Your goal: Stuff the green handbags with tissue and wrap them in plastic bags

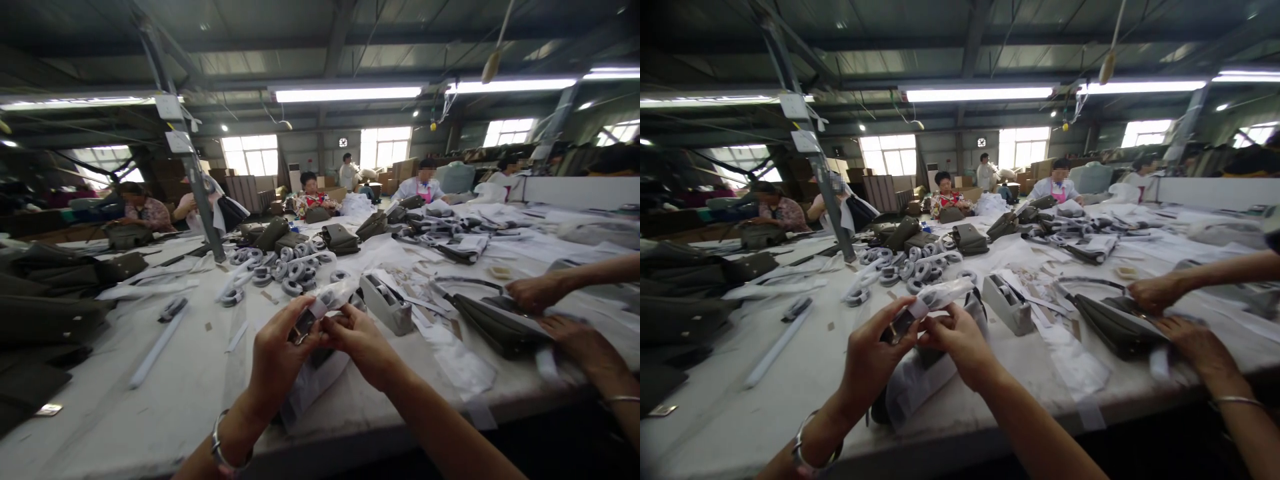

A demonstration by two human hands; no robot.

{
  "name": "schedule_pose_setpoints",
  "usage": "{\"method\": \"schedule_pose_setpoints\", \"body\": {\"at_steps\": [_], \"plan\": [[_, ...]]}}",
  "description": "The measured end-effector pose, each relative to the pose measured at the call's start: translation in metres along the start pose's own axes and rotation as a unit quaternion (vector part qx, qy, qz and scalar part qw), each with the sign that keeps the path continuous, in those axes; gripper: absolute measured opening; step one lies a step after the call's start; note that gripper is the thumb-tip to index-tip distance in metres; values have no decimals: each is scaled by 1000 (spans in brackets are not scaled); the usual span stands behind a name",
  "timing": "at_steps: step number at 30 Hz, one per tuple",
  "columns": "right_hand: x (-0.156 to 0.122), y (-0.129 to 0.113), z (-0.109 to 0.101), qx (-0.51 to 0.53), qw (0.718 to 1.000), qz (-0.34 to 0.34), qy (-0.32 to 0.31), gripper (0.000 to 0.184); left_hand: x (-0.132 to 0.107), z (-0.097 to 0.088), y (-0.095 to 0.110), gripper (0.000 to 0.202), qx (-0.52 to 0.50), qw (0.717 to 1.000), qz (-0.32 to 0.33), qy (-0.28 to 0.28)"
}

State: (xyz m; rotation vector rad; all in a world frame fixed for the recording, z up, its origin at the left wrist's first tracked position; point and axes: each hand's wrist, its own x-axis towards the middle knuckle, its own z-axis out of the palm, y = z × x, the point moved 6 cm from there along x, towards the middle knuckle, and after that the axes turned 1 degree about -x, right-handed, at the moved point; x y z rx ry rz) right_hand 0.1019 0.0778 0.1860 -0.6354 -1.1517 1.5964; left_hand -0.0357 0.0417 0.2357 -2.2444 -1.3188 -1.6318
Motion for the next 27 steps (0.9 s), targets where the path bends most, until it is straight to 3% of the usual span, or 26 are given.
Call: {"method": "schedule_pose_setpoints", "body": {"at_steps": [10,14,17,19,21,24,27], "plan": [[3,-9,1,-114,990,-46,67,43,-2,3,7,38,-36,999,-17,4],[15,-8,-11,-273,951,-75,128,19,-3,5,9,39,-46,999,-3,-8],[18,-7,-15,-322,934,-63,140,17,-3,5,3,39,-47,998,-27,-10],[14,-6,-11,-236,965,-51,107,20,-3,3,-4,39,-42,997,-56,-7],[5,-2,-4,-77,995,-11,62,29,-4,2,-6,40,-33,998,-61,-8],[-9,2,7,139,988,59,40,28,-4,2,2,39,-13,1000,-19,-10],[-12,-1,11,212,972,71,69,28,-3,3,14,34,3,999,37,-2]]}}
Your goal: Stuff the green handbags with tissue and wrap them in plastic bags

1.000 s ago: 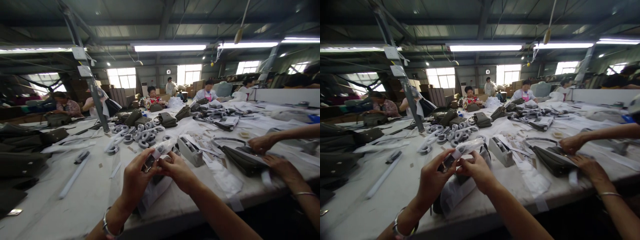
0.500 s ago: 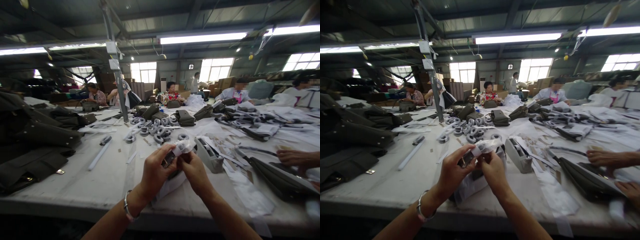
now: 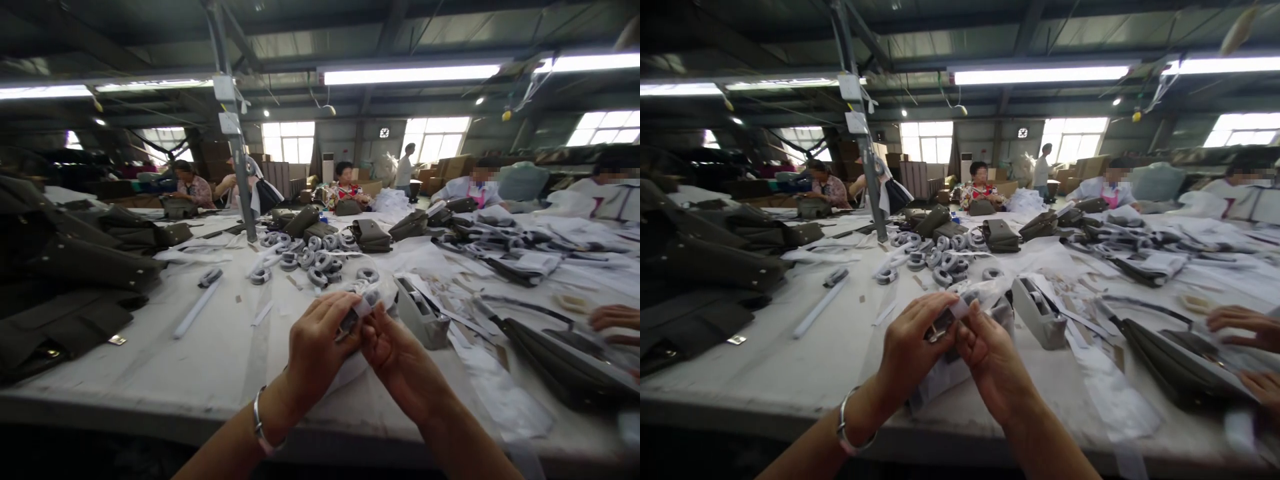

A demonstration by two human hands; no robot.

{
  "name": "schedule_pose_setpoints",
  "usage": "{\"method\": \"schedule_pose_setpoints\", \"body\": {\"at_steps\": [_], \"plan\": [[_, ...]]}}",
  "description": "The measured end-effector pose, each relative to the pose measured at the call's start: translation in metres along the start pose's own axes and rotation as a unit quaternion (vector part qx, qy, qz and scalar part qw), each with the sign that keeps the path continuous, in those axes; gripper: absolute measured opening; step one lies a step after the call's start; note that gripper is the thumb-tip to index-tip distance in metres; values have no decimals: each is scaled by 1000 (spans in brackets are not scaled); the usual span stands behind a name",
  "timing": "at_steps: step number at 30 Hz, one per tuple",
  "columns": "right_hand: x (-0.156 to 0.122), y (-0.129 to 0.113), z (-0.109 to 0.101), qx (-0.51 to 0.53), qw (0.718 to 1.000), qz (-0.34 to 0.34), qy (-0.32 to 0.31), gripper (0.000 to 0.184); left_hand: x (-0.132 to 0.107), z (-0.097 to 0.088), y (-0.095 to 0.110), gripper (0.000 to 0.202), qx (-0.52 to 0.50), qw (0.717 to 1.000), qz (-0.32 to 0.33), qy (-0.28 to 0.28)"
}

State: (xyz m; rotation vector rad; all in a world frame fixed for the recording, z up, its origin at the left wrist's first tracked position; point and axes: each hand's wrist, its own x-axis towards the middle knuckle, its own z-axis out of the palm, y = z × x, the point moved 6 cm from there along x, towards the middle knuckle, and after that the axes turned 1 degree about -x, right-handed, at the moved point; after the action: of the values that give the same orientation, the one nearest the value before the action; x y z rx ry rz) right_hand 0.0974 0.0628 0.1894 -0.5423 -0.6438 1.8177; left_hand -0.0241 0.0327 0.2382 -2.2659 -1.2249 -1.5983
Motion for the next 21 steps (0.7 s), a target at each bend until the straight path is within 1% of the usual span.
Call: {"method": "schedule_pose_setpoints", "body": {"at_steps": [3,7,9,11,14,16,17,19,21], "plan": [[5,1,1,-7,999,3,33,27,1,1,6,32,1,1000,10,10],[12,3,2,-13,998,-12,53,29,-4,0,8,39,-28,1000,8,-5],[13,5,1,-22,998,-15,56,28,-10,-2,9,44,-52,998,12,-22],[15,7,0,-52,997,-17,54,26,-19,-7,8,49,-77,996,12,-31],[17,5,-7,-104,992,-35,59,28,-33,-17,-1,51,-106,994,3,-18],[19,4,-15,-131,989,-38,63,32,-44,-21,-17,47,-118,993,-29,-4],[20,5,-20,-143,987,-33,62,35,-49,-20,-29,44,-121,991,-59,2],[21,8,-30,-166,985,-18,50,43,-62,-17,-62,34,-126,981,-147,16],[21,12,-43,-190,981,-12,44,49,-77,-11,-102,29,-131,960,-246,33]]}}
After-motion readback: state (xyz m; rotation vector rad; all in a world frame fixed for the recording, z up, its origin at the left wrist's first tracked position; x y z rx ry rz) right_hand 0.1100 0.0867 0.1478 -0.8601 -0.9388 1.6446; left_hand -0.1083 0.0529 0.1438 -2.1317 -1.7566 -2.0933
